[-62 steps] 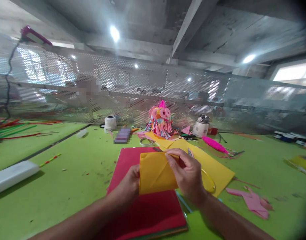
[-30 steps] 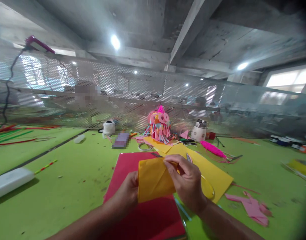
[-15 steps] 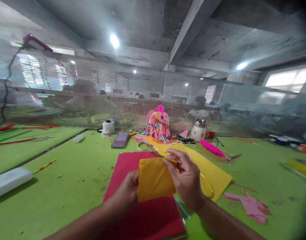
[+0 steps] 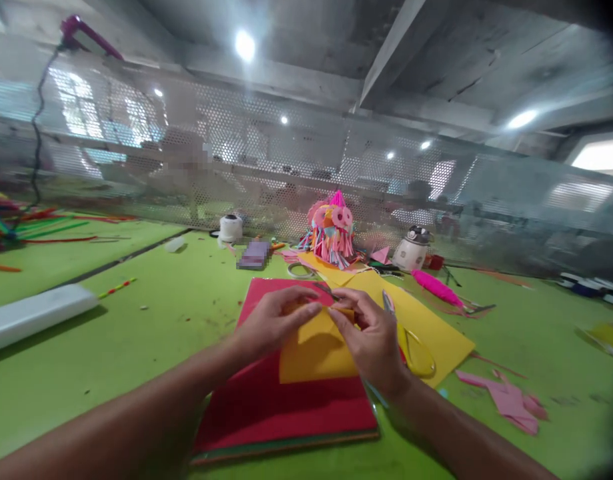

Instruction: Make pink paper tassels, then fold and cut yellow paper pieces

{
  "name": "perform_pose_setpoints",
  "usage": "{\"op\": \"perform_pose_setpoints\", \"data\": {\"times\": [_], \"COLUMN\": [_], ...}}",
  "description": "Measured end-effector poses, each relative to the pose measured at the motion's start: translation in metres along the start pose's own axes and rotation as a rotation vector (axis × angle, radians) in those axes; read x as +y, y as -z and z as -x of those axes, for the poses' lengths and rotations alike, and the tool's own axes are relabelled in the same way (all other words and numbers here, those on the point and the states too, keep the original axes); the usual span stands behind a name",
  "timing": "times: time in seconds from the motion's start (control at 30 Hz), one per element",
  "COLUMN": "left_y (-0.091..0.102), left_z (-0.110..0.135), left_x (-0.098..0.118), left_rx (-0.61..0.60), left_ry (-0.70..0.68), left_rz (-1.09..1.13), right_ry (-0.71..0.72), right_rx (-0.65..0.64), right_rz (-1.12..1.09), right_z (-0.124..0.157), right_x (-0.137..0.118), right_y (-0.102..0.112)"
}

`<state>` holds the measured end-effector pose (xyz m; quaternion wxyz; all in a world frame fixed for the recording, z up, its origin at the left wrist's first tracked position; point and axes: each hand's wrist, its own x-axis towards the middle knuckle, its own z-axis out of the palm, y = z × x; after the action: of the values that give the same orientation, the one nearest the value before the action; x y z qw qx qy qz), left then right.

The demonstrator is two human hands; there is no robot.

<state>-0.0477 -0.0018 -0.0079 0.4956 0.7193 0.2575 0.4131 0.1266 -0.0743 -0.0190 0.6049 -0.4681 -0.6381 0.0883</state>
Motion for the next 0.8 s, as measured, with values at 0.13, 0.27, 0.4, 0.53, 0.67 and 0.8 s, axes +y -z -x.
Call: {"op": "perform_pose_setpoints", "data": {"times": [0.13,0.27,0.4,0.53,0.67,0.8], "left_y": [-0.002,0.0,-0.001,-0.003,-0.002,-0.005], "left_z": [0.0,0.001,0.003,0.002,-0.001,-0.003], "left_x": [-0.012,-0.01,-0.005,-0.006,-0.01,-0.012], "left_rx": [0.013,-0.063,-0.163,-0.187,-0.198,-0.209], "left_ry": [-0.251,-0.376,-0.285,-0.229,-0.23,-0.203], "left_rz": [-0.452,-0.659,-0.748,-0.654,-0.607,-0.617], "right_ry": [-0.032,-0.033,-0.029,-0.023,-0.045,-0.116], "right_rx": [-0.054,-0.106,-0.13,-0.145,-0.174,-0.213], "right_rz": [0.039,0.05,0.046,0.027,-0.004,-0.065], "right_z": [0.003,0.003,0.003,0.002,0.0,-0.004], "right_x": [0.006,0.01,0.011,0.011,0.014,0.017], "right_y": [-0.003,-0.003,-0.003,-0.003,-0.002,0.0]}}
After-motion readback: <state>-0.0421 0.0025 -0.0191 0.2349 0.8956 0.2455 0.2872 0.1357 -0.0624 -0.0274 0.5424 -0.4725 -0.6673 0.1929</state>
